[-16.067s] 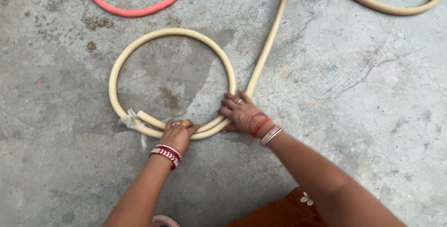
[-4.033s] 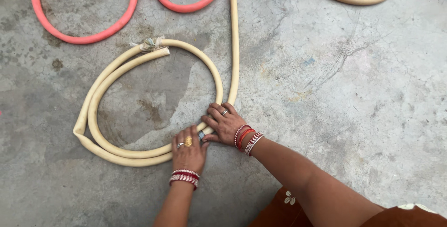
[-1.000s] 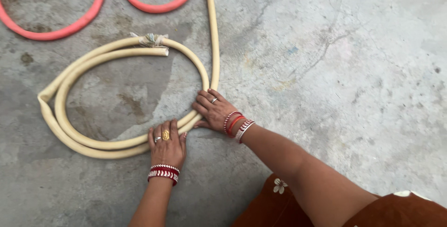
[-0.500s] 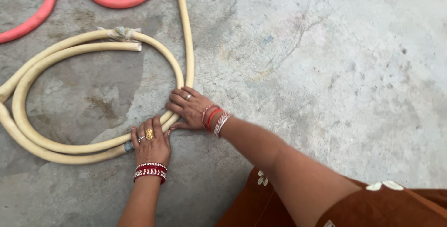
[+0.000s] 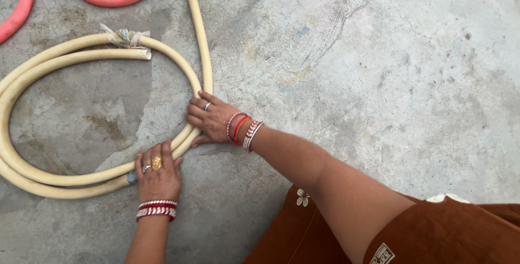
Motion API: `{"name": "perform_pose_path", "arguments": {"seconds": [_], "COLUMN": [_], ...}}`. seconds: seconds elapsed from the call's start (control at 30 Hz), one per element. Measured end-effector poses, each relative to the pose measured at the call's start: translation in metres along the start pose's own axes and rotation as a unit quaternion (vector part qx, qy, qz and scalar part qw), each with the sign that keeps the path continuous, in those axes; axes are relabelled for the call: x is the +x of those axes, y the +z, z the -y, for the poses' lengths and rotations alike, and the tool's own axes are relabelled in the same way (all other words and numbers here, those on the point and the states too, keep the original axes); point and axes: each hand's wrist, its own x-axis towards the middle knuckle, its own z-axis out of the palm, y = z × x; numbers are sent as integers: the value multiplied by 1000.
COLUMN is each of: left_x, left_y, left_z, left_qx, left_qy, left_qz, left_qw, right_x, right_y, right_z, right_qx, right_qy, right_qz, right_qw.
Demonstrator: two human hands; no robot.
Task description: The person kneels on a concrete floor and untangles a beige hose, pulling loops apart and gathering it into a coil while a pink hose lies nearby. They work the hose section by section with both hands, forming a circular coil on the floor.
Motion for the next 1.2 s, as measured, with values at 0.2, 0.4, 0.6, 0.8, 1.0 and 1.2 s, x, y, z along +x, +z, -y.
{"name": "perform_pose_path", "arguments": {"seconds": [0.2,0.4,0.6,0.8,1.0,1.2], "left_x": [-13,-5,22,17,12,10], "left_y": [-7,-17,-5,-3,8,9], "left_z": [26,7,-41,-37,-36,-28], "left_qx": [21,-10,-25,-76,-84,-65], "left_qy": [41,1,-13,-9,-17,-2], "left_qz": [-6,10,19,9,0,-12], "left_qw": [999,1000,999,997,996,998], "right_x": [1,-2,-3,1,15,16], "right_y": [6,9,11,-8,-32,-14], "right_z": [34,39,35,31,-32,-46], "right_qx": [13,19,10,37,10,-28], "right_qy": [43,47,42,22,-117,-105], "right_qz": [-12,-26,-36,17,65,30], "right_qw": [999,998,998,999,991,994]}}
